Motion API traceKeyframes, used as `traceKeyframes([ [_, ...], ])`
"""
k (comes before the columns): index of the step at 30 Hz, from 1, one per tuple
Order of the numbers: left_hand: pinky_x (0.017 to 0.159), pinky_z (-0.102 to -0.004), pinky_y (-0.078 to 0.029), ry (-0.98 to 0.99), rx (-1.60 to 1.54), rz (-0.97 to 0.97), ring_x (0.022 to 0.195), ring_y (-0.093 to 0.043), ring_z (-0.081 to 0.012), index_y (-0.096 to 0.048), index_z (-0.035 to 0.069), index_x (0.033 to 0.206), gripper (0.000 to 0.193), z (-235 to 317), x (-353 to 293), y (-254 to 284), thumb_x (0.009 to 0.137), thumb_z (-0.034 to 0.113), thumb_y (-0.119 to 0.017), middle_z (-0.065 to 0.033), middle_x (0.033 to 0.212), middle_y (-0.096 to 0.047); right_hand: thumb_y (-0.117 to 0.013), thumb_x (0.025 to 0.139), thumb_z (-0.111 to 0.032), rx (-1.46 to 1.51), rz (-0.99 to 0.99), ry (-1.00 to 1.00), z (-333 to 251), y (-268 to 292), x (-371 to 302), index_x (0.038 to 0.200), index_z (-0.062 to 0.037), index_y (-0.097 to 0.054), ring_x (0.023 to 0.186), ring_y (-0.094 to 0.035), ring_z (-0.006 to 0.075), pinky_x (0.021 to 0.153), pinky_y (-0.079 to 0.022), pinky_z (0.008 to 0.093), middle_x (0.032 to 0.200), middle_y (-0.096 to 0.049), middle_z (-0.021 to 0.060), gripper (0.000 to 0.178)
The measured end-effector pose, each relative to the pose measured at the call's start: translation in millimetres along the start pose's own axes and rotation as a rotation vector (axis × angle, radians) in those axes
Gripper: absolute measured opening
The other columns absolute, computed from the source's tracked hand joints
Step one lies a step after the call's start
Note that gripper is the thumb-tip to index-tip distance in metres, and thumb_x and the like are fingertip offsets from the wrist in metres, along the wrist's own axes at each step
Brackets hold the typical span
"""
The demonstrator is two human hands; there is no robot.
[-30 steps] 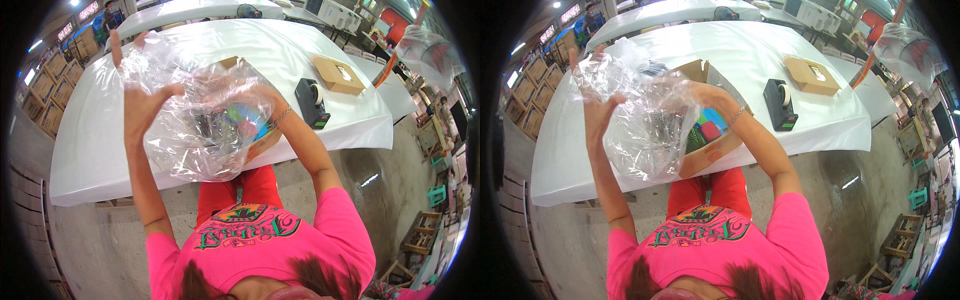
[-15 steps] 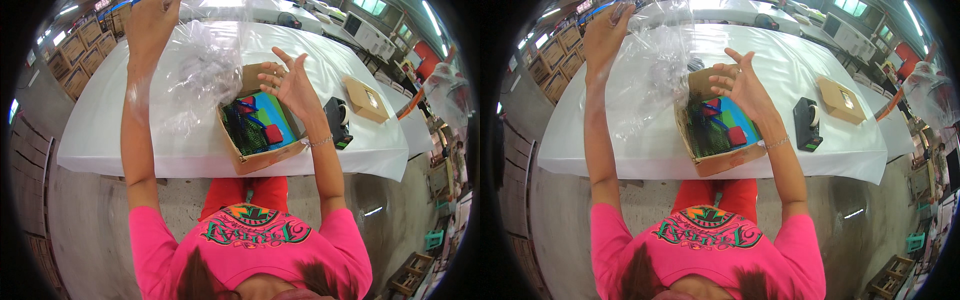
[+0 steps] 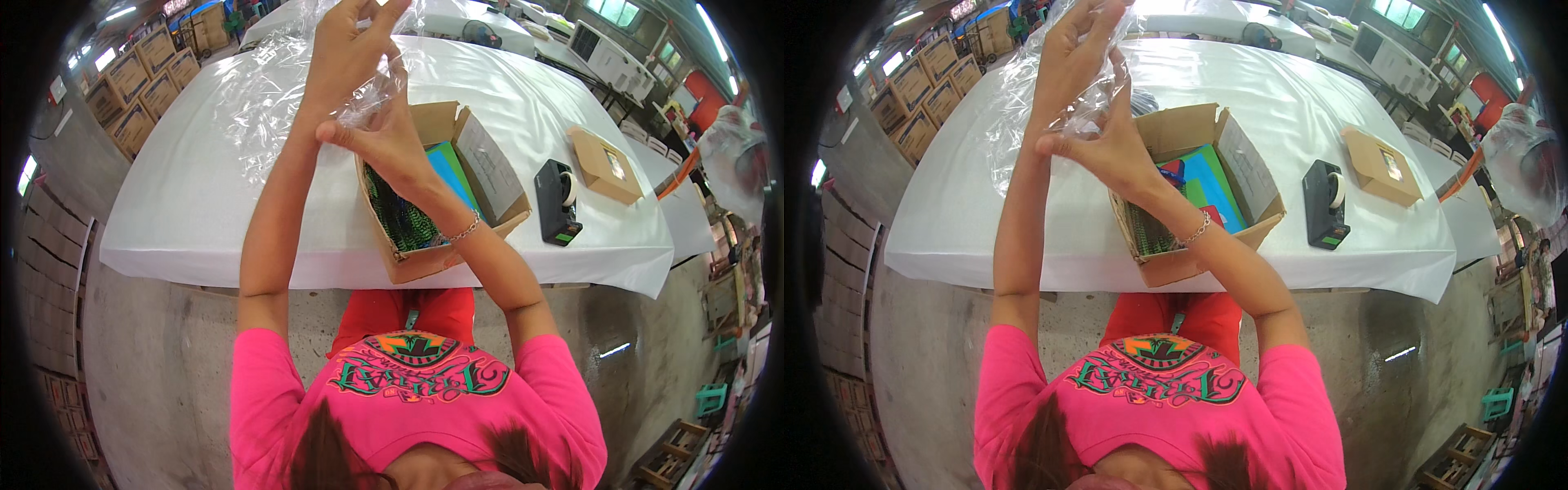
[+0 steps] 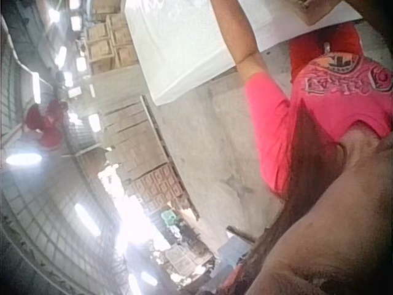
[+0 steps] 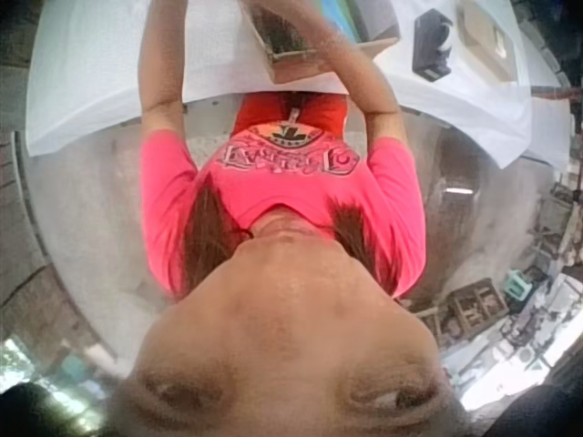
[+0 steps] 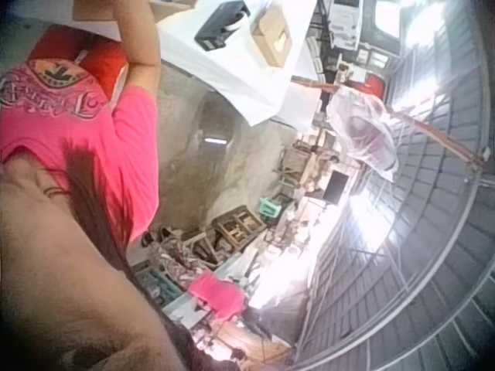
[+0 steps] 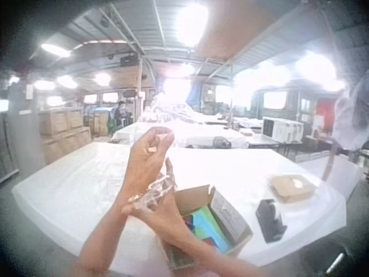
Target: The person places a plastic sheet over a cardboard box containing colorful items, then folds and tucks the sheet into the box. They use scissors to trim excess plastic and fold the box flaps closed.
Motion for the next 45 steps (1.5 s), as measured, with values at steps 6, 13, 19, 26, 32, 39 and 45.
traceKeyframes([
  [6,0.09,-0.0284,-0.042,0.307,-0.056,-0.091,0.112,-0.05,-0.0143,-0.058,0.013,0.125,0.046,-44.5,17.0,66.3,0.093,0.045,-0.05,-0.0018,0.125,-0.054,-0.061,0.09,-0.012,-0.131,0.337,-0.142,10.5,115.3,-14.5,0.131,-0.0041,-0.042,0.1,-0.061,0.0241,0.087,-0.052,0.0324,0.119,-0.052,0.0142,0.046],
  [13,0.05,-0.0211,-0.029,0.309,0.393,0.021,0.051,-0.035,-0.003,-0.072,0.013,0.102,0.037,-109.7,31.0,194.5,0.089,0.045,-0.06,0.0068,0.057,-0.039,-0.072,0.084,-0.023,-0.178,0.476,-0.367,-27.2,274.5,-17.1,0.104,-0.0055,-0.061,0.086,-0.06,0.0147,0.076,-0.048,0.026,0.097,-0.066,0.0078,0.029],
  [19,0.066,-0.0239,-0.041,0.346,0.462,-0.009,0.073,-0.054,-0.0087,-0.069,0.011,0.107,0.037,-118.7,29.8,196.9,0.088,0.042,-0.062,0.0004,0.078,-0.06,-0.064,0.089,-0.032,-0.187,0.328,-0.52,-34.2,272.8,-13.5,0.121,-0.0061,-0.056,0.097,-0.059,0.0193,0.084,-0.051,0.0334,0.115,-0.06,0.0106,0.042],
  [26,0.073,-0.0263,-0.044,0.104,0.222,-0.079,0.083,-0.058,-0.0115,-0.065,0.008,0.106,0.037,-96.6,43.9,173.3,0.088,0.041,-0.063,-0.0027,0.087,-0.065,-0.062,0.09,-0.029,-0.067,0.265,-0.598,-25.4,296.5,-36.8,0.127,-0.0074,-0.051,0.103,-0.058,0.023,0.094,-0.049,0.0408,0.112,-0.057,0.0074,0.045],
  [32,0.071,-0.0204,-0.039,0.203,0.261,-0.001,0.073,-0.05,-0.0045,-0.067,0.012,0.094,0.033,-123.8,75.1,209.0,0.085,0.044,-0.067,0.0031,0.082,-0.06,-0.066,0.086,-0.014,-0.211,0.245,-0.536,-26.8,295.0,-29.1,0.122,-0.0054,-0.054,0.097,-0.06,0.0206,0.094,-0.049,0.0356,0.104,-0.061,0.008,0.039],
  [39,0.062,-0.0217,-0.036,0.214,0.263,0.073,0.065,-0.047,-0.0061,-0.063,0.008,0.091,0.033,-131.4,91.5,226.7,0.088,0.041,-0.063,0.0033,0.071,-0.053,-0.062,0.089,-0.015,-0.352,0.275,-0.417,-43.5,278.9,-30.0,0.115,0.002,-0.058,0.09,-0.06,0.0159,0.087,-0.049,0.0297,0.093,-0.062,0.005,0.031],
  [45,0.062,-0.0235,-0.037,0.273,0.358,0.263,0.068,-0.047,-0.0087,-0.062,0.003,0.093,0.04,-153.8,84.5,271.0,0.089,0.043,-0.061,0.0003,0.076,-0.054,-0.057,0.093,-0.019,-0.308,0.366,-0.332,-28.8,249.8,-21.2,0.116,0.0028,-0.057,0.081,-0.056,0.0133,0.079,-0.048,0.0284,0.092,-0.06,0.0048,0.032],
])
Point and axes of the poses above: each hand's wrist, its own x-axis towards the middle knuckle, its own y-axis out of the back of the hand, z = x × y, the point moved 8 cm from there along x, towards the middle knuckle
